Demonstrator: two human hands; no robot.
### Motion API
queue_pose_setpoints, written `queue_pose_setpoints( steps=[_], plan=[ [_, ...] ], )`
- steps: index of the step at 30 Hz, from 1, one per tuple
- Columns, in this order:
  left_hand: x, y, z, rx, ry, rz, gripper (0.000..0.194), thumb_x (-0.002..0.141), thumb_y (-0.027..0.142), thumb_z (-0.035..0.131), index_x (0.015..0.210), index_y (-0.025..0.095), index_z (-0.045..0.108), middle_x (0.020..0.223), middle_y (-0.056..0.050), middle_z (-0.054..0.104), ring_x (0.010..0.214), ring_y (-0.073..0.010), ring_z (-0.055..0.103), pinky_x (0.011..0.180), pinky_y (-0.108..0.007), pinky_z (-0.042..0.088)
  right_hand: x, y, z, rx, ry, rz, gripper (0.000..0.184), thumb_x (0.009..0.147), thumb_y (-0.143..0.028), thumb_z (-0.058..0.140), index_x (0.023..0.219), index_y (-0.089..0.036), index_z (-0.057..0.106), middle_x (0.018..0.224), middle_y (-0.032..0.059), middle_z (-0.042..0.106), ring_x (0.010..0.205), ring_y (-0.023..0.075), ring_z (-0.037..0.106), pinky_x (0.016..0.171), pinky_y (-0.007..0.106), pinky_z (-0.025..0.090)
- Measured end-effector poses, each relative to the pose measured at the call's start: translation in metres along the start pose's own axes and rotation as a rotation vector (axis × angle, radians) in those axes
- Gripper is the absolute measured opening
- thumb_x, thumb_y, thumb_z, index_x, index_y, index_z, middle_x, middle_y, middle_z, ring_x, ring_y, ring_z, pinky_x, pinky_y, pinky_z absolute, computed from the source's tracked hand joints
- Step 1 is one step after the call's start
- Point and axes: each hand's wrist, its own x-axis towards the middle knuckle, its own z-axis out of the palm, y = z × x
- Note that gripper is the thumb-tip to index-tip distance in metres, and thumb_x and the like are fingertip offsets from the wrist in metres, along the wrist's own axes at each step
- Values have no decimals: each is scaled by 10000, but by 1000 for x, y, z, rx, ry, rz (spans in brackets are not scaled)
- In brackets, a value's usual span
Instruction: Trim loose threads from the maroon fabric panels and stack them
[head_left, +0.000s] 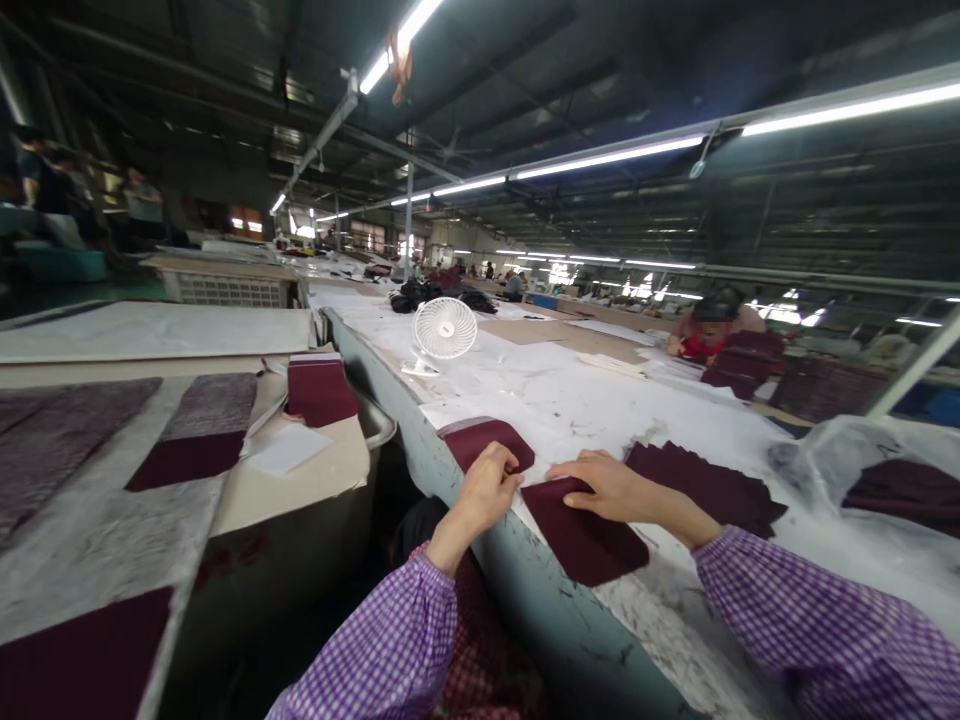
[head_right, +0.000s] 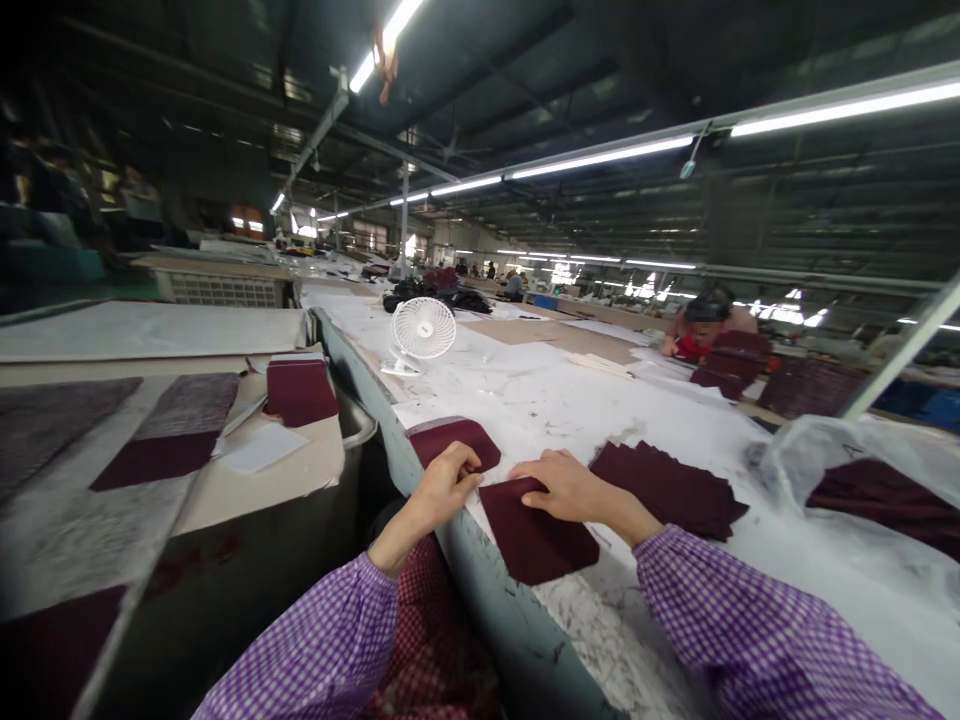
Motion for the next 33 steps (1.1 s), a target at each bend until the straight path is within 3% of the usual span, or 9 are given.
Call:
queue_pose_setpoints(
  steps=[3,8,12,16,19,23,27,30,33],
  plan=[
    [0,1,1,26,-14,2,104,736,114,600,803,171,545,865,-15,545,722,-134,526,689,-271,433,-15,39,-17,132,37,94,341,852,-364,511,1129,-224,651,984,67,679,930,234,586,863,353,417],
    [-1,4,1,40,-32,33,75,748,103,568,763,172,543,873,-26,553,763,-144,533,715,-272,435,-67,141,-35,51,157,657,342,810,-360,527,1102,-237,656,1082,46,680,978,218,614,836,295,449],
    [-1,6,1,60,-26,36,68,762,110,540,755,176,553,884,-34,555,783,-153,536,729,-280,436,-97,191,-4,-10,179,922,387,764,-386,557,1080,-196,676,1047,124,688,959,323,628,805,445,469],
    [-1,6,3,69,-30,48,73,766,111,521,766,173,559,891,-47,553,814,-172,535,747,-300,438,-110,201,42,-94,247,1064,633,722,-544,579,1248,-192,572,1232,189,585,1136,437,506,880,625,377],
    [0,4,4,72,-30,58,87,768,110,510,785,171,570,892,-56,557,837,-188,530,767,-324,440,-112,203,55,-199,321,1025,712,745,-569,532,1330,-166,481,1385,208,438,1260,427,383,946,619,338],
    [-2,3,6,58,1,72,104,751,91,514,772,173,576,899,-62,567,855,-196,533,781,-333,446,-103,209,50,-283,403,805,542,827,-396,412,1335,-213,463,1473,101,350,1353,296,288,1058,505,287],
    [-10,10,-1,-55,35,117,164,744,69,520,829,183,602,921,-52,597,842,-178,552,740,-292,458,-93,219,71,-242,491,679,509,811,-442,309,1225,-278,556,1408,115,441,1301,315,373,995,558,344],
    [-16,13,-18,-137,219,148,172,799,106,498,897,186,615,929,-46,619,842,-165,565,734,-274,454,-89,223,91,-182,351,621,472,726,-472,332,1048,-339,649,1238,109,598,1163,352,515,891,601,414],
    [-20,5,-41,-144,473,64,165,852,180,464,904,184,620,882,-40,631,802,-165,573,726,-282,448,-76,210,77,-281,499,647,495,740,-503,308,1011,-285,659,1238,165,583,1196,426,458,914,692,322]
  ],
)
